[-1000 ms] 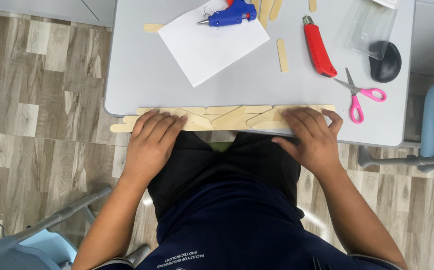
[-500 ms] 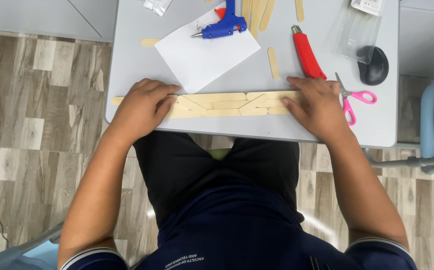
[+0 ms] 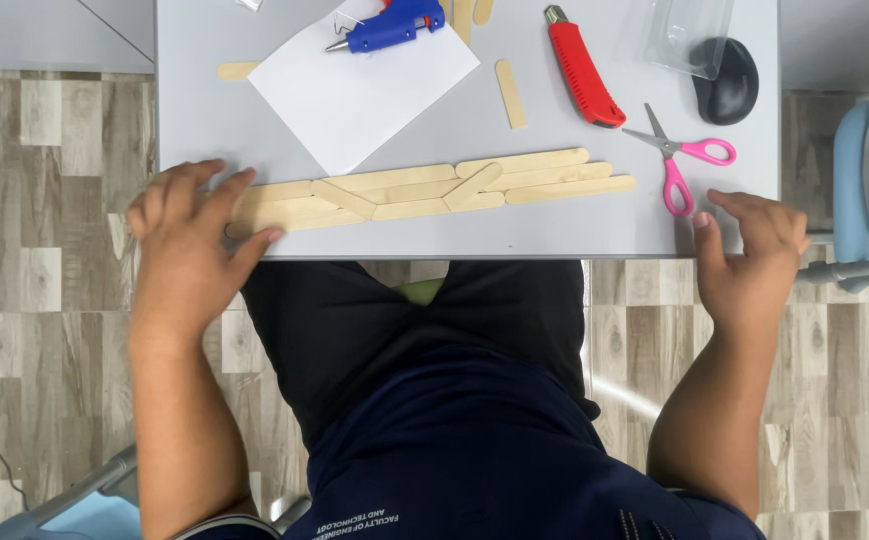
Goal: The person cuts a popsicle stick with a utility knife, then uses a hot glue gun to attach it to a row of sticks on the table. They trim the stick with scissors and continue gluing and arranging additional sticks into a patterned structure.
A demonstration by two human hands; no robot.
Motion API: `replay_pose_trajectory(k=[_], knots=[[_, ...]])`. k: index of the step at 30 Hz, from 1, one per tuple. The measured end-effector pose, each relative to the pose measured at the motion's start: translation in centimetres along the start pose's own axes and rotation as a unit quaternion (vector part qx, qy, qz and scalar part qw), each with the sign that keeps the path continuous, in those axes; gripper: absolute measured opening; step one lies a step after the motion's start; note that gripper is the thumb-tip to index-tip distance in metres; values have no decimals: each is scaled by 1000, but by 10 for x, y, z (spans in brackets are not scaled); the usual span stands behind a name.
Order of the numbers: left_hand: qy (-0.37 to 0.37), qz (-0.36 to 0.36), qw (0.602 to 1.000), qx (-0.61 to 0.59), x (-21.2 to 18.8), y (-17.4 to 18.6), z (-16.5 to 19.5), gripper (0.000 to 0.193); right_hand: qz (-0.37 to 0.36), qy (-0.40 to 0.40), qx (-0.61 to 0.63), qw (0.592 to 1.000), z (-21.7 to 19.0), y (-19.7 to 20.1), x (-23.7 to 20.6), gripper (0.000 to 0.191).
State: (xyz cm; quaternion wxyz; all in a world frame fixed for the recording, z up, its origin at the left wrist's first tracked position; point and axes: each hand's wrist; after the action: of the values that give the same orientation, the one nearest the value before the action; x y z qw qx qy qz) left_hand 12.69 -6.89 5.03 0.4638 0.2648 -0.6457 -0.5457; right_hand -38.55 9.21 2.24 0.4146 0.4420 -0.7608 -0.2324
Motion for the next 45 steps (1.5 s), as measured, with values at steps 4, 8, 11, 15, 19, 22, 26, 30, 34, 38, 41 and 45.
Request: replay_pose_trajectory(k=[4,8,11,15,19,22,26,30,34,38,41,45], knots=[[70,-48,996,-2,-22,1,-30,76,-27,13,-32,999,-15,-6,1,23],[117,-60,989,-68,-35,-5,-51,63,-72,32,-8,997,-42,-34,17,35],[109,-22,991,-72,-43,-8,-60,47,-99,78,0,992,-59,-52,26,43],[95,18,993,-74,-49,-11,-70,31,-121,89,15,989,-69,-70,30,45],[101,14,993,-59,-52,-12,-75,28,-107,83,20,991,-69,-76,29,39],[103,15,993,-49,-47,-11,-71,31,-92,82,3,992,-68,-75,28,40],[96,54,994,-20,-35,-11,-50,38,-76,90,-16,993,-75,-74,19,41],[45,68,997,-18,-13,-14,-5,40,-77,72,17,994,-81,-70,11,41],[-36,58,994,-88,21,-22,65,38,-69,75,37,994,-80,-64,13,40],[-149,24,978,-147,51,-32,146,51,-44,43,29,998,-62,-44,19,38],[-203,9,968,-145,72,-46,193,65,-9,10,-16,1000,-33,-23,27,35],[-220,-10,968,-123,92,-62,218,69,29,24,-59,998,9,-12,38,46]])
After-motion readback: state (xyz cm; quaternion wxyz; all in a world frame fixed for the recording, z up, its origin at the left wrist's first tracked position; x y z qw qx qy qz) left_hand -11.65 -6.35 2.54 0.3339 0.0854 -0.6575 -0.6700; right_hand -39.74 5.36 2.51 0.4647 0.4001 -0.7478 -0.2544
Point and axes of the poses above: each hand's wrist, its own x-axis towards the middle knuckle, its own y-axis out of the back of the hand, z = x × y, and after that the axes turned 15 degrees about x, right-handed
